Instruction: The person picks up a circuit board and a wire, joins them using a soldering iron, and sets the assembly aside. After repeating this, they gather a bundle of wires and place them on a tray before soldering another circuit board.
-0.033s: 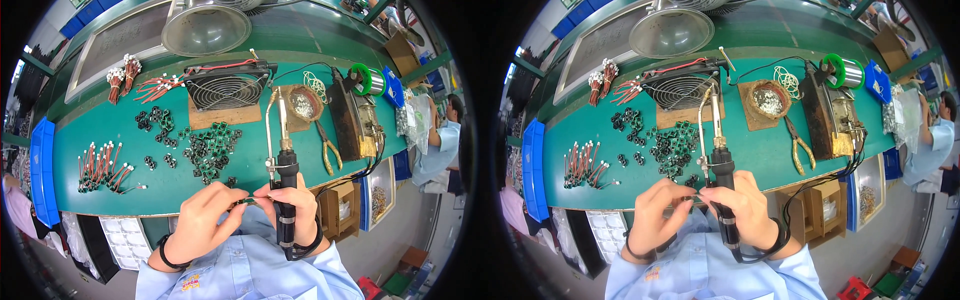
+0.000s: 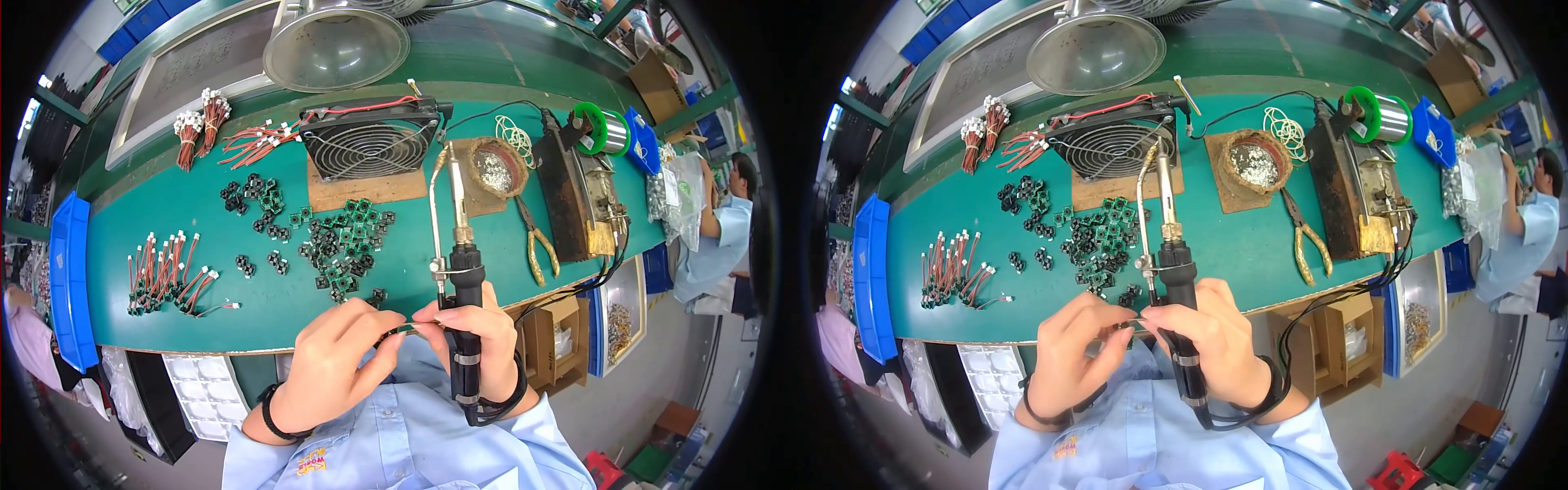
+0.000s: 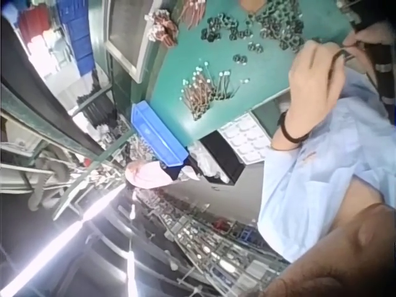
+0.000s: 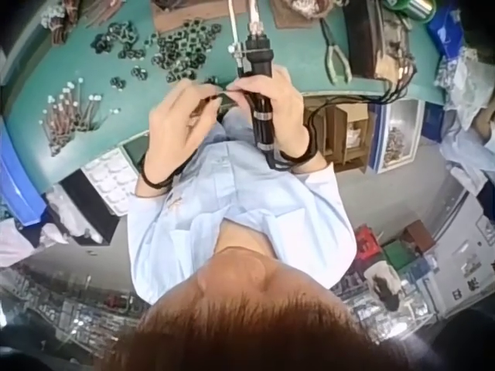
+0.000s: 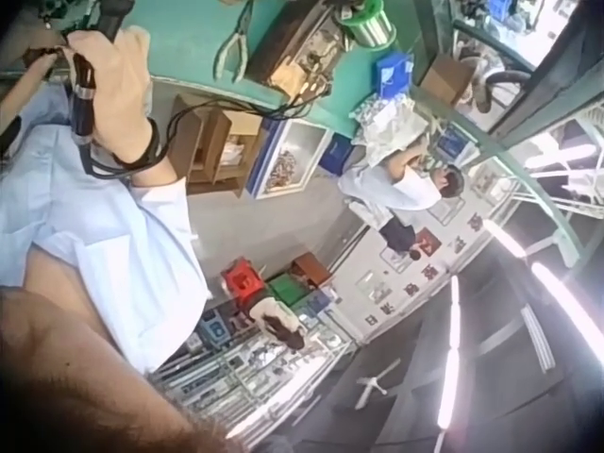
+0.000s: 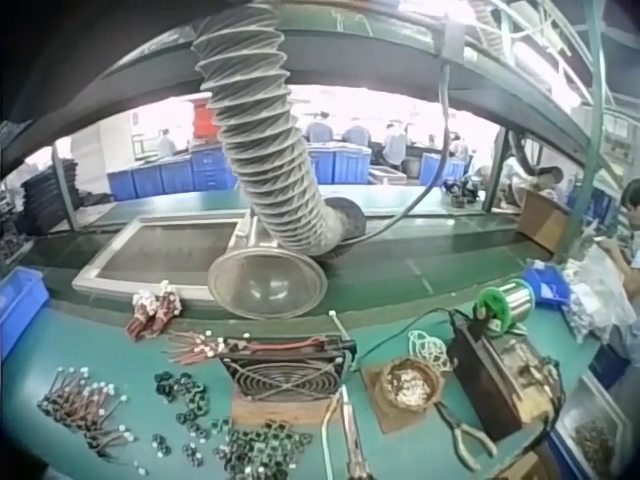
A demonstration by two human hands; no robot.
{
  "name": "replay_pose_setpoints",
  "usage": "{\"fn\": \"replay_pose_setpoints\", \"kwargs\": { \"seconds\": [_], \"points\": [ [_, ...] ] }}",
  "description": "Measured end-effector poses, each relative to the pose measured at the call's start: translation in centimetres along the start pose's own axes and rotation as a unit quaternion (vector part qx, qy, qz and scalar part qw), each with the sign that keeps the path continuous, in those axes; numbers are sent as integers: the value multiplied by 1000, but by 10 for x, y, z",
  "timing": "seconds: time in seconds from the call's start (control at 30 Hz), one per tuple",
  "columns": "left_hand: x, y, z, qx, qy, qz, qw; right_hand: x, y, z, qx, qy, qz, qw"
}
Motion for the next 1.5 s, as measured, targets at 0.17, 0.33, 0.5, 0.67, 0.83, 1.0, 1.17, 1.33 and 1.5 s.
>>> {"fn": "replay_pose_setpoints", "kwargs": {
  "seconds": [0.17,0.33,0.5,0.67,0.83,1.0,1.17,1.33,1.5],
  "points": [
    [-2,-1,0,-33,29,87,995,4,-1,5,-1,-34,6,999],
    [-4,-4,1,-25,14,69,997,7,-3,6,-36,-41,19,998],
    [-2,5,6,-38,24,129,991,5,-3,3,-65,-33,62,995],
    [-2,6,5,-70,6,165,984,8,-2,3,-58,-57,72,994],
    [-4,8,6,-54,-1,160,986,12,-2,9,-13,-75,11,997],
    [-6,6,4,-7,25,59,998,7,-3,2,-139,-52,135,980],
    [-12,-12,-10,150,101,-341,922,5,-2,1,-204,2,258,944],
    [-12,-22,-8,84,56,-451,887,-1,-4,1,-202,-1,312,928],
    [-14,-35,-8,103,36,-602,791,-7,-5,5,-207,-11,324,923]
  ]
}}
Point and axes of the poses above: each hand's wrist, its own z-axis towards the middle knuckle, its own x-axis out of the back of the hand, y = z × x, the point moved 2 cm from there along z, towards the middle knuckle, and after that the axes turned 8 degrees about -y, right-handed, at the moved point
